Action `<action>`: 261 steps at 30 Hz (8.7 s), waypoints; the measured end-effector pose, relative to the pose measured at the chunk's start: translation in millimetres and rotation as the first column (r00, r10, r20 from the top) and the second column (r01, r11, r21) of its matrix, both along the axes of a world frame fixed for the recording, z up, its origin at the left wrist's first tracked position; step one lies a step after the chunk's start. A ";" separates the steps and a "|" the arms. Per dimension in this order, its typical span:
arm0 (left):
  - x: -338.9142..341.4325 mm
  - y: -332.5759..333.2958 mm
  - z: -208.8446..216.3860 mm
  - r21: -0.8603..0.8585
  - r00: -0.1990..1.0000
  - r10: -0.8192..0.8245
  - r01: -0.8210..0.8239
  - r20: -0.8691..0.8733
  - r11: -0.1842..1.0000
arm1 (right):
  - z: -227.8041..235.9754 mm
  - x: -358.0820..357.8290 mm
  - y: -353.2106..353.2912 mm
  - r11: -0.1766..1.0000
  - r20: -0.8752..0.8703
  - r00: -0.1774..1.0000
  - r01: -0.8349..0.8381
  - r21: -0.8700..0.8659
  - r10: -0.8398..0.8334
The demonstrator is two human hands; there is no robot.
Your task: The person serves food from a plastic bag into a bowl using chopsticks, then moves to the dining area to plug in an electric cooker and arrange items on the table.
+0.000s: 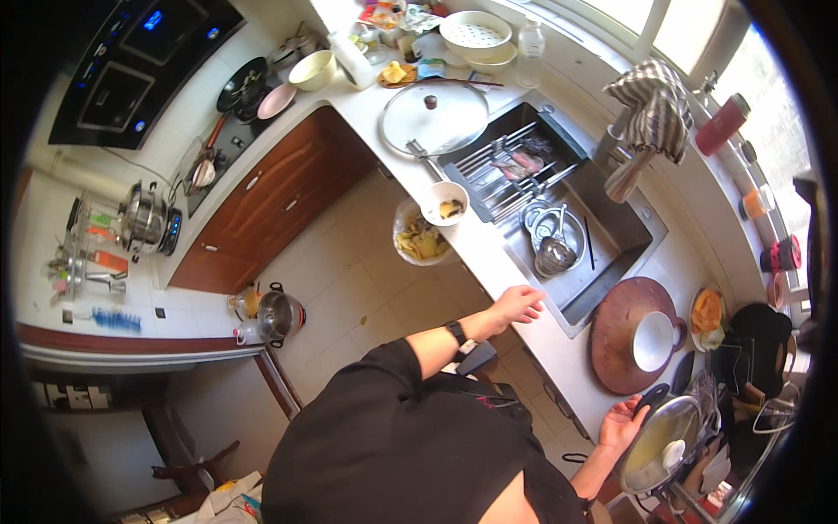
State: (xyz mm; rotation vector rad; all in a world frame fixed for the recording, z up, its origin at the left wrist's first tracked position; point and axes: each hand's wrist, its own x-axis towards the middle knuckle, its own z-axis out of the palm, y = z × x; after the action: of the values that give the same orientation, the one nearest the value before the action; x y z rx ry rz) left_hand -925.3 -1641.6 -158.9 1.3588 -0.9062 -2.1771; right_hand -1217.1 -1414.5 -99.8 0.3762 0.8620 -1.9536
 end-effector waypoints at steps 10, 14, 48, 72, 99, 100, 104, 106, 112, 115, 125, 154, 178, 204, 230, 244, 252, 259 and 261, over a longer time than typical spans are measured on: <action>192.7 -4.4 29.5 -0.145 0.873 0.467 -0.448 0.141 0.882 | 22.0 114.8 -72.2 0.876 0.046 0.883 -0.470 0.110 0.468; 259.1 -72.1 45.7 -0.300 0.815 0.568 -0.516 0.115 0.802 | 31.8 133.5 -101.1 0.849 -0.048 0.855 -0.504 0.162 0.516; 263.1 -599.9 97.6 -0.785 0.765 -0.199 0.617 0.613 -0.047 | 47.3 355.7 -289.0 0.856 -0.325 0.944 0.121 0.502 0.057; 134.7 -24.7 171.4 -0.215 -0.074 -0.950 0.976 -0.304 -0.007 | 128.7 320.6 -94.8 0.983 -0.537 0.823 0.172 -0.070 -0.182; -193.8 6.1 83.4 -0.265 0.841 -0.535 0.534 0.077 0.802 | 184.4 85.1 255.0 0.568 -0.757 0.333 0.821 -0.061 -0.562; -199.3 0.2 65.5 -0.254 0.891 -0.443 0.454 0.102 0.854 | 176.9 63.3 256.7 0.608 -0.765 0.358 0.792 -0.055 -0.536; -223.4 -9.0 1.3 -0.150 0.942 -0.256 0.292 0.219 0.945 | 146.9 -31.9 246.4 0.641 -0.840 0.371 0.767 0.037 -0.396; -230.1 -14.8 -24.7 -0.130 0.917 -0.333 0.366 0.219 0.921 | 133.7 -82.3 238.1 0.666 -0.873 0.383 0.740 0.094 -0.303; -219.7 -11.8 -43.2 -0.217 0.935 -0.312 0.344 0.168 0.913 | 77.0 -216.2 200.9 0.748 -0.901 0.432 0.585 0.315 0.042; -184.4 39.8 -10.6 -0.253 0.982 -0.085 0.126 0.167 0.959 | 58.1 -242.9 197.2 0.845 -0.903 0.424 0.456 0.281 0.071; -69.4 234.2 47.7 -0.168 0.962 0.216 -0.187 0.170 0.968 | 32.3 -249.6 227.3 0.903 -0.883 0.193 -0.101 0.417 0.429; -261.1 410.3 13.4 0.170 0.971 -0.233 0.240 -0.062 0.956 | 20.1 -320.6 176.8 0.867 -0.971 -0.163 0.492 0.075 0.176; -317.8 404.5 6.5 0.178 0.935 -0.317 0.343 -0.159 0.922 | 18.1 -271.1 192.3 0.938 -0.901 0.433 0.324 0.126 -0.029; -317.9 402.1 9.2 0.147 0.936 -0.335 0.348 -0.106 0.926 | 18.7 -280.1 190.2 0.961 -0.868 0.495 0.256 0.104 -0.038; -335.1 390.8 2.5 0.197 0.918 -0.382 0.396 -0.108 0.897 | 17.8 -284.0 179.0 0.973 -0.842 0.533 0.137 0.186 0.085; -355.9 393.3 -6.3 0.187 0.943 -0.267 0.304 -0.200 0.934 | 38.3 -280.1 207.9 0.961 -0.976 0.144 0.202 0.190 0.163; -370.3 385.8 -20.5 0.286 0.962 -0.111 0.183 -0.251 0.940 | 73.4 -246.3 286.8 0.958 -0.965 -0.105 0.185 0.220 0.242; -375.7 384.7 -24.8 0.203 0.933 -0.139 0.215 -0.333 0.955 | 90.5 -246.6 316.5 0.950 -0.944 0.111 0.001 0.313 0.311; -373.1 386.8 -24.2 0.231 0.947 -0.130 0.203 -0.295 0.952 | 99.2 -251.1 309.0 0.974 -0.973 0.091 0.057 0.218 0.212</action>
State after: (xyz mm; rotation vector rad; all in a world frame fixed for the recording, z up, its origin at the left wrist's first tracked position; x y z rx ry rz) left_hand -1298.3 -1254.8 -183.1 1.0754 -0.6700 -2.6119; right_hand -1468.2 -1105.5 -0.5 -1.1454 1.9129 -1.8157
